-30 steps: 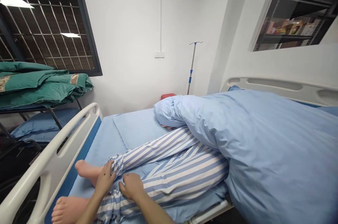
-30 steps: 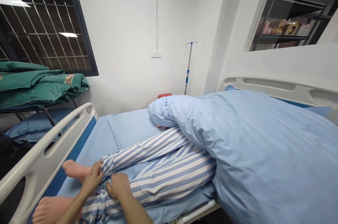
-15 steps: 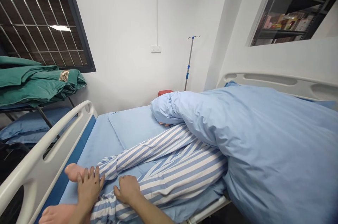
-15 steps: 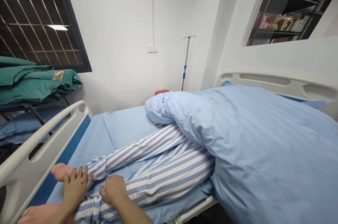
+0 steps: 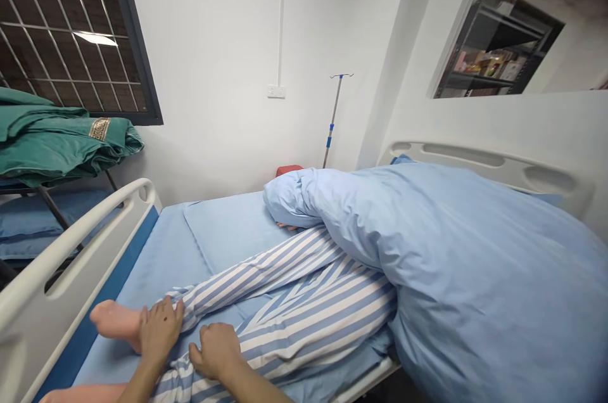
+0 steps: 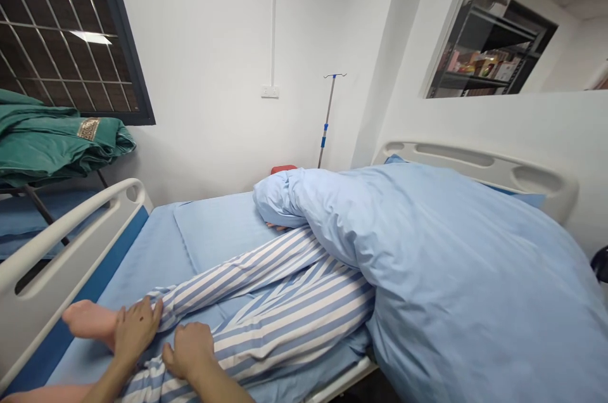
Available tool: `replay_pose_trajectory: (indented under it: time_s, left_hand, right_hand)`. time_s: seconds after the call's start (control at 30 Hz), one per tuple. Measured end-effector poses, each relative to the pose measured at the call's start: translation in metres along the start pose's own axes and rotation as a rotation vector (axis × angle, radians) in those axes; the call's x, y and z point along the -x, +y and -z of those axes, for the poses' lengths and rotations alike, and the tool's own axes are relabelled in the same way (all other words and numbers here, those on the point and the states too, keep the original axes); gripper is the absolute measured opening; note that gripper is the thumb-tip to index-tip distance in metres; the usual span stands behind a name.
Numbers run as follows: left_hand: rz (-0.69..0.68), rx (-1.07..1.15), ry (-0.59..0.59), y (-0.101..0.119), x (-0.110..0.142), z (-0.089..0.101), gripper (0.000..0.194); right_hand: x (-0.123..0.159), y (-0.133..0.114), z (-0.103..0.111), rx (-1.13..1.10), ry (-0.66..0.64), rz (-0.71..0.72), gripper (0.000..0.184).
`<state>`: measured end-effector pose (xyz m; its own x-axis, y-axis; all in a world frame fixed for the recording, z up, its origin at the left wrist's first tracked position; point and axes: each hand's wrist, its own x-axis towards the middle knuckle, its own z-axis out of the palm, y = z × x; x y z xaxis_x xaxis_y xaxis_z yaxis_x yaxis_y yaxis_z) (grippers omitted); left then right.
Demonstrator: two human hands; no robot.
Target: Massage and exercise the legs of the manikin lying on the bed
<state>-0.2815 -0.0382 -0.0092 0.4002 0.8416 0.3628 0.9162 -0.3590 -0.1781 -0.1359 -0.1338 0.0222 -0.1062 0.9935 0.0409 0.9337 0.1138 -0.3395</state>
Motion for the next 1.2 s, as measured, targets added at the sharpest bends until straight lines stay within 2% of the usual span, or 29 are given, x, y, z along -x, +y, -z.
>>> replay_pose_trajectory:
  time_s: [0.13, 0.27, 0.33, 0.43, 0.57, 0.7, 0.8, 0.87, 1.03, 1.1, 1.2]
  left_hand:
    - [-0.042, -0.04, -0.074, -0.008, 0.009, 0.001, 0.039]
    - [-0.072, 0.017, -0.166, -0.014, 0.005, 0.005, 0.039]
    - [-0.023, 0.028, -0.127, -0.011, 0.004, 0.007, 0.037]
    - [0.02, 0.033, 0.012, 0.003, 0.008, 0.009, 0.034]
    - [-0.097, 0.069, 0.117, 0.019, 0.02, 0.006, 0.03]
    - [-0.088, 0.132, 0.153, 0.017, 0.029, -0.001, 0.029]
    - [-0.05, 0.281, 0.166, 0.011, 0.025, 0.002, 0.028]
    - [0.049, 0.464, 0.162, 0.009, 0.015, 0.012, 0.028]
    - [0.524, 0.905, 0.084, 0.005, -0.02, 0.038, 0.031]
    - [0.601, 0.997, 0.107, 0.004, -0.03, 0.035, 0.033]
    - [0.593, 1.01, 0.071, 0.001, -0.038, 0.017, 0.031]
  right_hand:
    - [-0.002, 0.0, -0.002, 0.008, -0.018, -0.005, 0.042]
    - [-0.001, 0.0, -0.003, 0.013, -0.007, -0.005, 0.042]
    - [0.0, 0.0, -0.002, 0.009, 0.0, 0.007, 0.041]
    - [0.002, 0.001, -0.002, -0.015, 0.017, 0.045, 0.036]
    - [0.004, 0.004, -0.002, -0.036, 0.059, 0.055, 0.031]
    - [-0.001, 0.007, -0.004, -0.094, 0.084, 0.104, 0.023]
    - [-0.019, 0.004, -0.001, -0.158, 0.152, 0.102, 0.025]
    - [-0.038, 0.0, 0.002, -0.191, 0.204, 0.078, 0.028]
    - [-0.089, -0.017, 0.009, -0.261, 0.266, 0.014, 0.037]
    - [-0.105, -0.022, 0.01, -0.281, 0.264, 0.014, 0.042]
    - [-0.123, -0.025, 0.011, -0.298, 0.274, 0.035, 0.044]
